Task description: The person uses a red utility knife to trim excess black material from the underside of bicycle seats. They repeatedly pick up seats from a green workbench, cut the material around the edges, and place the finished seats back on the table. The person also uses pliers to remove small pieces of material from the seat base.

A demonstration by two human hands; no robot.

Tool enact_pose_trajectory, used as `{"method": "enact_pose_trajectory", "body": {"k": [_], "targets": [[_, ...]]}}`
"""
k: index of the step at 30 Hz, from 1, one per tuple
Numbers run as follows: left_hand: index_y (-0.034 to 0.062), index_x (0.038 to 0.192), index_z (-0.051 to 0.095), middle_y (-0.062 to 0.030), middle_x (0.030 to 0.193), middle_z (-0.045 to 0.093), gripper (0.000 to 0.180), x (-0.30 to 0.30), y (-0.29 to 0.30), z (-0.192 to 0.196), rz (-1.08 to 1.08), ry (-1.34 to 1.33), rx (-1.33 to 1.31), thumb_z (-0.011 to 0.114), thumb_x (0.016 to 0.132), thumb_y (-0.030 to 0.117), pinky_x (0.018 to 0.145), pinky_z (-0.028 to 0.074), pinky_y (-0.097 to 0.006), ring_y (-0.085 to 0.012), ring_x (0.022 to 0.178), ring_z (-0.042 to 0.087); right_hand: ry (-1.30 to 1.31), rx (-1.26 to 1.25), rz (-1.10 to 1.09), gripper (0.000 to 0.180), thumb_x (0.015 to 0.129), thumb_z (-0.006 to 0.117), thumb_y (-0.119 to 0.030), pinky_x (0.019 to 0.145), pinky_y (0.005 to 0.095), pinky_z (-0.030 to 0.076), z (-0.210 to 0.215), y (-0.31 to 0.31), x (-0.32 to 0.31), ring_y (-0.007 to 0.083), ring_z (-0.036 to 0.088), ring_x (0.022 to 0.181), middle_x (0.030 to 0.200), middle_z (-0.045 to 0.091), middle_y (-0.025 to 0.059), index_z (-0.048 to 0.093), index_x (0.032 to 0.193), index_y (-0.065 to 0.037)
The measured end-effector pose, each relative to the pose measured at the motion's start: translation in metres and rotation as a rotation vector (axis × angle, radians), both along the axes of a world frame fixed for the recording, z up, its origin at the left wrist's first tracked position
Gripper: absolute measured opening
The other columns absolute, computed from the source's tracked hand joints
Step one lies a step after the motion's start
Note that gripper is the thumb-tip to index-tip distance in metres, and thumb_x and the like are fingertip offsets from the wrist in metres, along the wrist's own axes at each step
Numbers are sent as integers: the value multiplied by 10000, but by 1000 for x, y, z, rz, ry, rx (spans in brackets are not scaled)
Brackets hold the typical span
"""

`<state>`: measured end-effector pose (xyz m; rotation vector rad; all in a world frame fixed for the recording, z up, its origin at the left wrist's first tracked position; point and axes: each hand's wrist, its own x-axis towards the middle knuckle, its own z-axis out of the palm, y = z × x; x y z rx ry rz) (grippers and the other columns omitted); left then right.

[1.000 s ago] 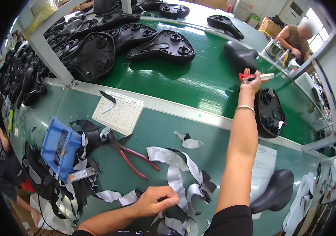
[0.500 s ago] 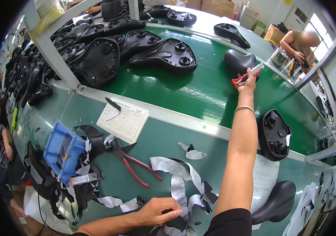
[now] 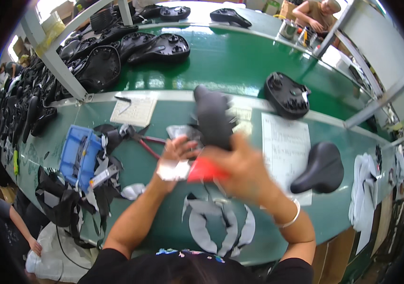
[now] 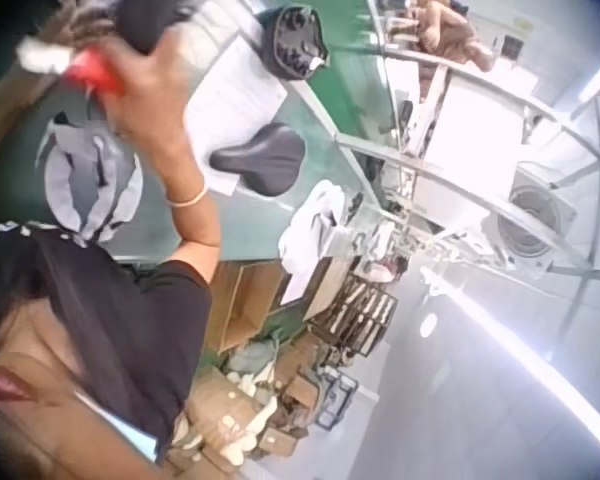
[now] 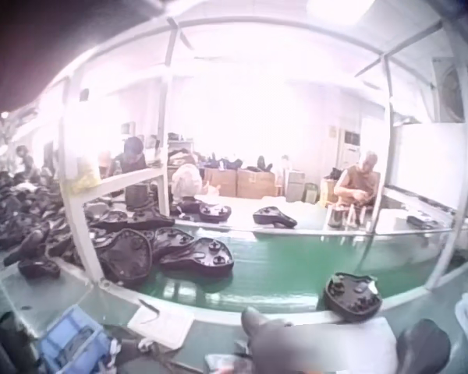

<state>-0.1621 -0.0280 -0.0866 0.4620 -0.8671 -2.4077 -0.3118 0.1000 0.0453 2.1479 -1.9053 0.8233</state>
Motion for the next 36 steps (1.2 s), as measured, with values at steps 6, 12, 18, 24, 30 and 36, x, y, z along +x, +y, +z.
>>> {"method": "enact_pose_trajectory", "body": {"k": [6,12,18,24,30,36], "targets": [[-18,1341,343,-155,1152,550,660,44,4,45,-183,-287,-88,670,845,271,828,527,-303,-213,1003,600,-367,346,121,468,647,748,-137,599,307,502,-34,105,84,234,604,752,870,589,68,655,1105,-179],[-31,1230,475,-98,1058,572,593,86,14,65,-211,-430,-353,680,818,344,827,484,-282,-153,936,575,-385,17,-323,538,753,690,-63,580,316,497,-56,149,69,236,612,700,876,622,93,554,1270,-125],[-26,1096,556,-67,923,588,471,74,22,96,-242,-613,-556,656,807,332,689,484,-249,-112,786,572,51,312,-80,617,793,597,-1,472,355,430,-45,139,51,227,535,579,755,543,98,451,1369,-164],[-28,992,590,-55,860,583,421,105,46,78,70,-733,-539,660,766,320,642,459,-267,-113,715,538,-187,445,-291,665,809,602,1,504,423,430,-78,177,106,329,527,554,718,534,144,353,1418,-104],[-26,1004,563,-27,840,552,360,146,93,67,366,-750,-434,639,812,269,703,424,-250,-100,738,500,-714,474,-458,559,874,546,-61,740,475,506,-75,212,161,444,622,877,1122,595,267,358,1398,-108],[-19,1087,509,-41,897,548,377,151,121,69,504,-559,-389,643,840,232,749,428,-258,-112,809,505,-698,93,-413,538,843,660,-113,662,314,527,-46,135,131,212,675,809,1060,641,163,433,1329,-64]]}}
